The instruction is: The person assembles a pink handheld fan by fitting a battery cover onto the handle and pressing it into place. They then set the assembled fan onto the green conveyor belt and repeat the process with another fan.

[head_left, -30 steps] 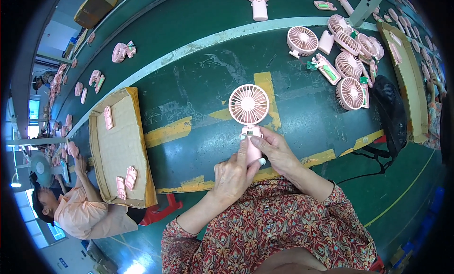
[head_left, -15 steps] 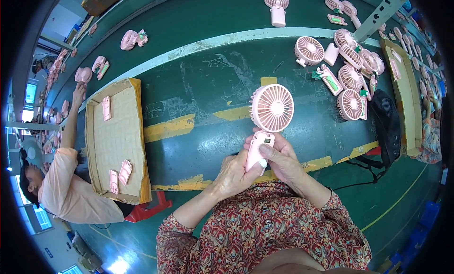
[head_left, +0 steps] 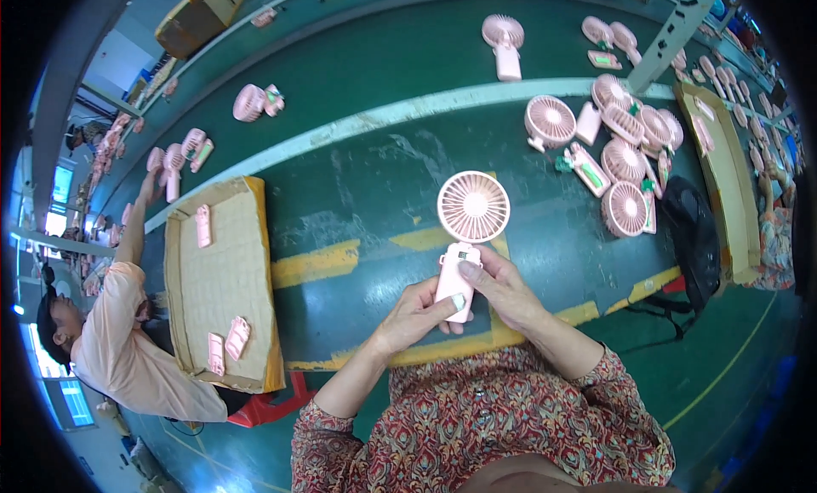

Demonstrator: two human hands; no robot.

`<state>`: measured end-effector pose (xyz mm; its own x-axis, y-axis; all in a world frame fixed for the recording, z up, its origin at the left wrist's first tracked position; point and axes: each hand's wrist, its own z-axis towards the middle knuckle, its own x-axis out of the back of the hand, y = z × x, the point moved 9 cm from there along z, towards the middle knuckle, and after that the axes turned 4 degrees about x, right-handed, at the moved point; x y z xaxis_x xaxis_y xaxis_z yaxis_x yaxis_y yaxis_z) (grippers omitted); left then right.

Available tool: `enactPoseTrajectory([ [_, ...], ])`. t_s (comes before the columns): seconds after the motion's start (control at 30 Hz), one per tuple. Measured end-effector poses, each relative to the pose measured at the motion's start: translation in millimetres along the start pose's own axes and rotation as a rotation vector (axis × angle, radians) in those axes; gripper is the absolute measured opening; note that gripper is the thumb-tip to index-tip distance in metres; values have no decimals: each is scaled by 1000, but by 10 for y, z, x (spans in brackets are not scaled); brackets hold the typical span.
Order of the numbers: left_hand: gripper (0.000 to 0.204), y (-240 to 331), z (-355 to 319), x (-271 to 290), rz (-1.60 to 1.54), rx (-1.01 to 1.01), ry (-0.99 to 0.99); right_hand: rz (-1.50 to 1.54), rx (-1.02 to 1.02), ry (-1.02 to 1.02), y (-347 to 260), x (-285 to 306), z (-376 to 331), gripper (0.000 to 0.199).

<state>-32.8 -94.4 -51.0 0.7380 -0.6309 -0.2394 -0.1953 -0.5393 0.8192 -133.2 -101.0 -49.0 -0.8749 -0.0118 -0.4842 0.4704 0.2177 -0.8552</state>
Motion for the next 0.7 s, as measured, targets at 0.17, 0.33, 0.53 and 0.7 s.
enactPoseTrajectory([
  [0.17, 27, 885, 113, 797, 201, -267, 338, -422, 173, 69, -261, 405, 399, 32],
  [0.33, 32, 2024, 229, 1272, 1124, -678, 945, -653, 294, 245, -260, 686, 556, 20],
  [0.53, 36, 2253, 1160, 2354, 1692, -620, 1287, -659, 289, 226, -233, 568, 601, 17],
  [0.7, 49, 2370, 1500, 2908, 1428, -582, 1237, -666, 251, 248, -275, 622, 646, 17],
])
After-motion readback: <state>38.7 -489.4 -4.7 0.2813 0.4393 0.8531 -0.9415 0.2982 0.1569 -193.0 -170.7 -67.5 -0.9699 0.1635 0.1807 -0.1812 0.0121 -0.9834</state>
